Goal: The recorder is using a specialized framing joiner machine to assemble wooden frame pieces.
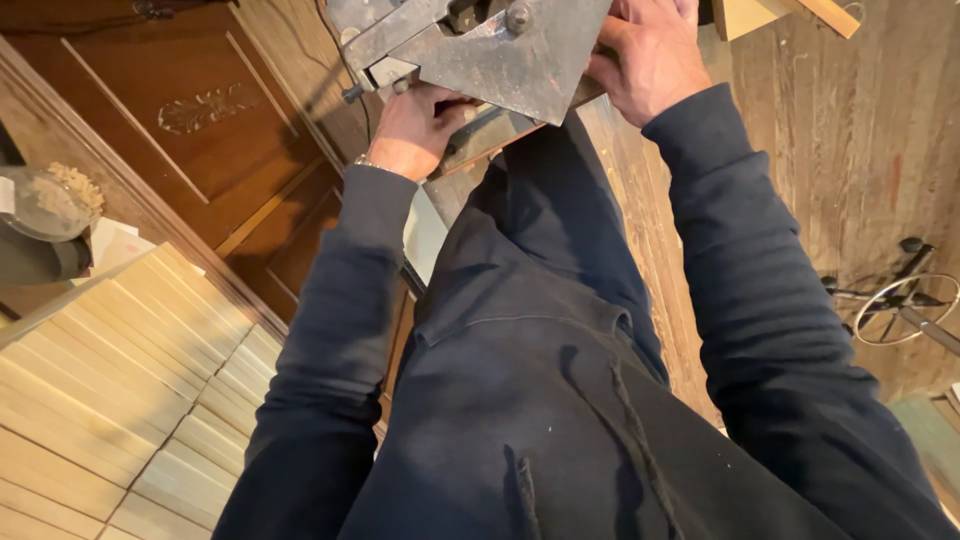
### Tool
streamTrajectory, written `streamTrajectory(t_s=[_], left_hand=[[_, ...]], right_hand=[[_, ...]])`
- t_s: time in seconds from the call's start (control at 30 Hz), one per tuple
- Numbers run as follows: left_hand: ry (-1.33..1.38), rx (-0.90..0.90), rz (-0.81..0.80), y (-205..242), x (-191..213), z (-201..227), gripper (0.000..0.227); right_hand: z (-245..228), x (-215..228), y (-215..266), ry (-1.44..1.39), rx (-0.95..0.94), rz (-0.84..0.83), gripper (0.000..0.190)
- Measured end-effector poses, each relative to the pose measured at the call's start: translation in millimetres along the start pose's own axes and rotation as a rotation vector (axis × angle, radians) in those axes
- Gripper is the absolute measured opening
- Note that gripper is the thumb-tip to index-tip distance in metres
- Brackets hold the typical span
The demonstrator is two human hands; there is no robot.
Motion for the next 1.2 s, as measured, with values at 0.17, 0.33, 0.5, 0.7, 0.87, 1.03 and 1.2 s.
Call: streamTrajectory(t_s=[0.17, 0.33, 0.5, 0.7, 0.87, 1.03, 1.2], left_hand=[[0.035, -0.018, -0.011, 2, 1, 3, 0.022], [0.053, -0.029, -0.009, 0, 1, 2, 0.023], [0.04, -0.033, 0.01, 0, -1, -5, 0.023], [0.048, 0.002, -0.017, 0, -3, -3, 0.024], [0.0, -0.001, -0.033, -2, -2, 4, 0.023], [-0.023, 0.004, -0.025, -4, -4, 1, 0.022], [-0.011, 0.01, -0.018, -3, -2, 1, 0.023]], right_hand=[[0, 1, 1, 0.04, 0.007, -0.007, 0.021], [-1, 1, 0, 0.058, 0.029, 0.002, 0.022], [-1, -1, -1, -0.007, -0.003, -0.006, 0.024], [2, -2, 2, 0.03, 0.007, 0.005, 0.026], [2, 3, -1, 0.045, 0.005, 0.005, 0.022], [1, 3, -3, 0.073, 0.01, -0.007, 0.019], [7, -2, 4, 0.037, 0.022, 0.002, 0.023]])
Point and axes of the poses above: each hand's wrist, its own y-axis away from the middle knuckle, its own x-axis out of the back of the hand, z = x × y, the point moved 8 cm from there along -y, towards the middle knuckle, and after that the axes turned 14 degrees about x, right-handed, at the moved point
